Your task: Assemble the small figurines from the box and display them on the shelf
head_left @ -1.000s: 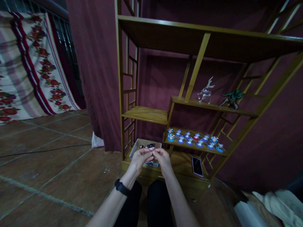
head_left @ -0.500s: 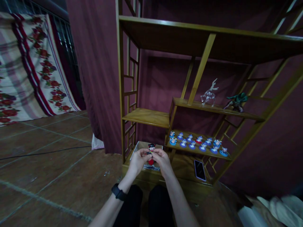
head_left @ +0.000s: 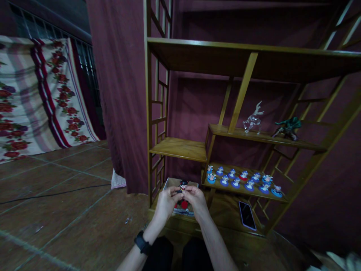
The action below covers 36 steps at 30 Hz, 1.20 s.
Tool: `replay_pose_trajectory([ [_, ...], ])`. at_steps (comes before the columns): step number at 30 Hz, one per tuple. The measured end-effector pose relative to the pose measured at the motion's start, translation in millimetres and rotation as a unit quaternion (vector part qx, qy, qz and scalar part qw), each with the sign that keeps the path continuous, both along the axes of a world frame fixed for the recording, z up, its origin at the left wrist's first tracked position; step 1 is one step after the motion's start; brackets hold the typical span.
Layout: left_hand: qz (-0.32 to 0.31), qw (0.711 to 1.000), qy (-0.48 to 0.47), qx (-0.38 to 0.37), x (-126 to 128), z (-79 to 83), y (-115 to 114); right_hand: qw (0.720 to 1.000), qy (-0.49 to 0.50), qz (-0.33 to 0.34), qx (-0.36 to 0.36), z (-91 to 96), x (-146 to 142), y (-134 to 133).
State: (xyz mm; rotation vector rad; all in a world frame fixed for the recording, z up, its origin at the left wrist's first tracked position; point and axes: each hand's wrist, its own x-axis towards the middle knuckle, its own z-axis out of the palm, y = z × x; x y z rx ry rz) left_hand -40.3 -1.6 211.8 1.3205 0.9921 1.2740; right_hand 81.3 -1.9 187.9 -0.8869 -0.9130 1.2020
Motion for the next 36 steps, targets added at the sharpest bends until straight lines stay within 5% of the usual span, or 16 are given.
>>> replay_pose_trajectory([
  [9,-0.062,0.98,-0.172,-0.073,-16.1,8.2,14.7,0.998,-0.021,0.031,0.047,28.9,-8.1,-4.3],
  [24,-0.114,0.958,-0.233,-0.121,-21.9,25.9,1.5,0.98,-0.155,-0.043,0.12,44.1,-7.4,-12.4],
  [28,-0.111,0.972,-0.186,-0.086,-20.1,30.4,-0.9,0.989,-0.106,-0.012,0.1,47.2,-6.2,-14.2],
  [36,0.007,0.995,0.048,0.084,-15.1,28.7,2.6,0.999,0.016,0.026,0.038,39.2,-5.1,-13.0],
])
